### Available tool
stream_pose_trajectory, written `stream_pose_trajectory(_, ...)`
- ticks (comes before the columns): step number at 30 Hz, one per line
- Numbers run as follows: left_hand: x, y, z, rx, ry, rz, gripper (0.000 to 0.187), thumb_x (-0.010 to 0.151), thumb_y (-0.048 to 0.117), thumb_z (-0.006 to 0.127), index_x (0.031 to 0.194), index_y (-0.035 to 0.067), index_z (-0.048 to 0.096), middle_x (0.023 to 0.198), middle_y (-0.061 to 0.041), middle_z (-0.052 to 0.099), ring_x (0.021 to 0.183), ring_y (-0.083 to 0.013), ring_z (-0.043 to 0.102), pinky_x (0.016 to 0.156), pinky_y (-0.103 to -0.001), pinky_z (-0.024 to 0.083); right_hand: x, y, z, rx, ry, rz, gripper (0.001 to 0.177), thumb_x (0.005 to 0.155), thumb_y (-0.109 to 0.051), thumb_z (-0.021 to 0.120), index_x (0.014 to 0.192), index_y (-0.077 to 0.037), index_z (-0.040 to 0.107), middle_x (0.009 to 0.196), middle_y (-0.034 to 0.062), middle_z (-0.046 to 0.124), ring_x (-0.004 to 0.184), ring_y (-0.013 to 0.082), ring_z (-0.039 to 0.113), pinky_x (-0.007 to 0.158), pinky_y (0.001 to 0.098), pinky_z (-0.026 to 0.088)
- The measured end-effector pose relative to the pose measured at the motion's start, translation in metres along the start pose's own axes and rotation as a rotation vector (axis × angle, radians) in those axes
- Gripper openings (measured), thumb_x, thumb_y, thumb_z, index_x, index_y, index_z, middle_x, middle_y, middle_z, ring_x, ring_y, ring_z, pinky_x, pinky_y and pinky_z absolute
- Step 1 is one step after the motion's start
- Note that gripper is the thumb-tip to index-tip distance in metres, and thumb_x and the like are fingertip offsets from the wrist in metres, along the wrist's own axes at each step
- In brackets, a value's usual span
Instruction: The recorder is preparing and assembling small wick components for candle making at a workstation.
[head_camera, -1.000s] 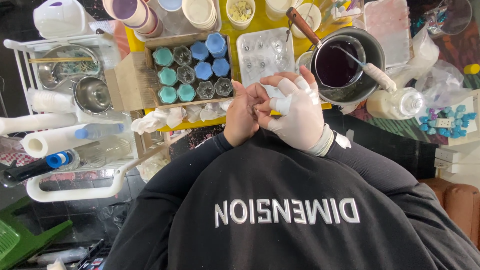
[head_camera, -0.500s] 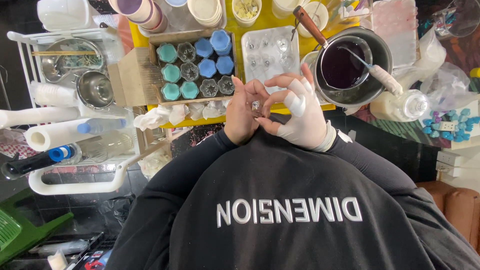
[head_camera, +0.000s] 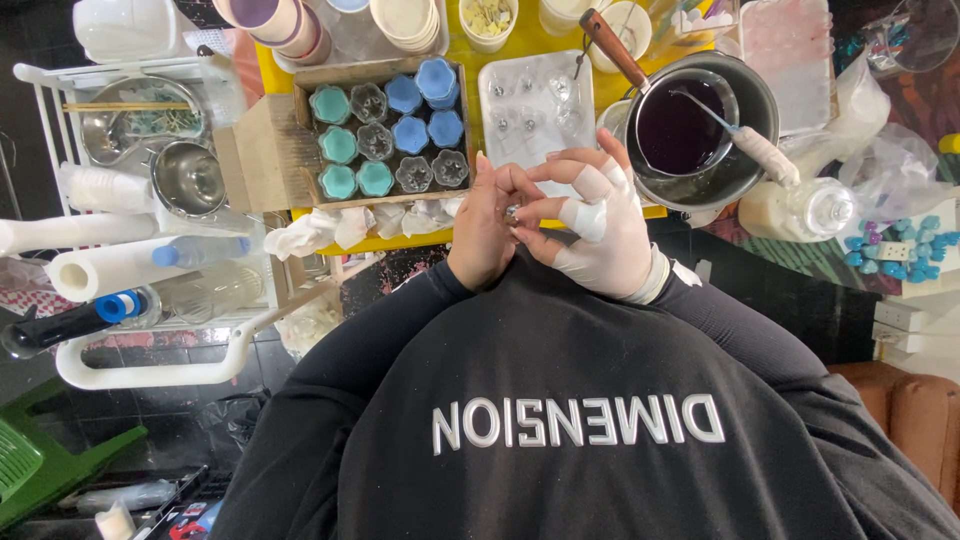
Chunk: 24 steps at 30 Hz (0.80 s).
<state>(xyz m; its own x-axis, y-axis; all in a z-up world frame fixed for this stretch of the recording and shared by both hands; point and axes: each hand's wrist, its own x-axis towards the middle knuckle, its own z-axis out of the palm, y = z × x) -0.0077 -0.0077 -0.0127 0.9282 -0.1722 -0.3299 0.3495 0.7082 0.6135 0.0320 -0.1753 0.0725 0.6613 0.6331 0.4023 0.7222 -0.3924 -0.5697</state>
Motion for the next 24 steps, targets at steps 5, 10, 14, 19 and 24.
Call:
stream_pose_trajectory(5, -0.003, -0.001, -0.001, 0.061, -0.019, 0.017, 0.067, 0.111, 0.063, 0.022, 0.096, 0.006, 0.055, 0.078, -0.006, 0.056, 0.067, -0.0141, 0.051, 0.063, -0.026, 0.044, 0.005, -0.003, -0.003, 0.089, -0.069, -0.004, 0.056, 0.077, -0.026, 0.092, 0.124, -0.013, 0.064, 0.128, 0.0057, 0.064, 0.124, 0.0299, 0.060, 0.115, 0.0544, 0.037)
stream_pose_trajectory(10, -0.003, 0.003, 0.006, -0.061, -0.032, -0.066, 0.071, 0.108, 0.063, 0.019, 0.107, 0.005, 0.058, 0.079, -0.005, 0.055, 0.068, -0.0140, 0.052, 0.062, -0.026, 0.044, -0.002, -0.003, 0.000, 0.097, -0.100, 0.005, 0.059, 0.077, -0.020, 0.091, 0.129, -0.013, 0.064, 0.118, 0.0045, 0.067, 0.117, 0.0294, 0.063, 0.100, 0.0430, 0.051)
stream_pose_trajectory(14, -0.007, 0.010, 0.000, 0.071, -0.062, -0.198, 0.077, 0.101, 0.066, 0.016, 0.115, 0.007, 0.063, 0.071, 0.000, 0.054, 0.054, -0.0074, 0.046, 0.048, -0.020, 0.035, -0.006, -0.007, -0.008, 0.115, -0.045, 0.106, 0.055, 0.077, -0.018, 0.090, 0.125, -0.011, 0.064, 0.114, 0.0087, 0.069, 0.105, 0.0305, 0.068, 0.090, 0.0410, 0.054)
stream_pose_trajectory(19, 0.005, -0.002, -0.032, 0.599, -0.015, 0.087, 0.042, 0.112, 0.043, 0.053, 0.106, 0.004, 0.067, 0.066, 0.003, 0.047, 0.056, -0.0073, 0.044, 0.053, -0.023, 0.037, -0.019, 0.000, -0.022, 0.130, -0.022, 0.156, 0.046, 0.080, -0.012, 0.085, 0.120, -0.009, 0.063, 0.114, 0.0121, 0.069, 0.101, 0.0313, 0.069, 0.088, 0.0396, 0.055)
stream_pose_trajectory(24, 0.019, 0.032, -0.010, 1.394, 0.073, 0.286, 0.019, 0.094, 0.027, 0.070, 0.096, 0.008, 0.071, 0.065, -0.010, 0.065, 0.058, -0.0235, 0.065, 0.056, -0.038, 0.046, -0.038, 0.010, -0.018, 0.190, -0.148, 0.256, 0.040, 0.079, -0.011, 0.082, 0.115, -0.008, 0.064, 0.108, 0.0117, 0.070, 0.099, 0.0317, 0.069, 0.087, 0.0386, 0.054)
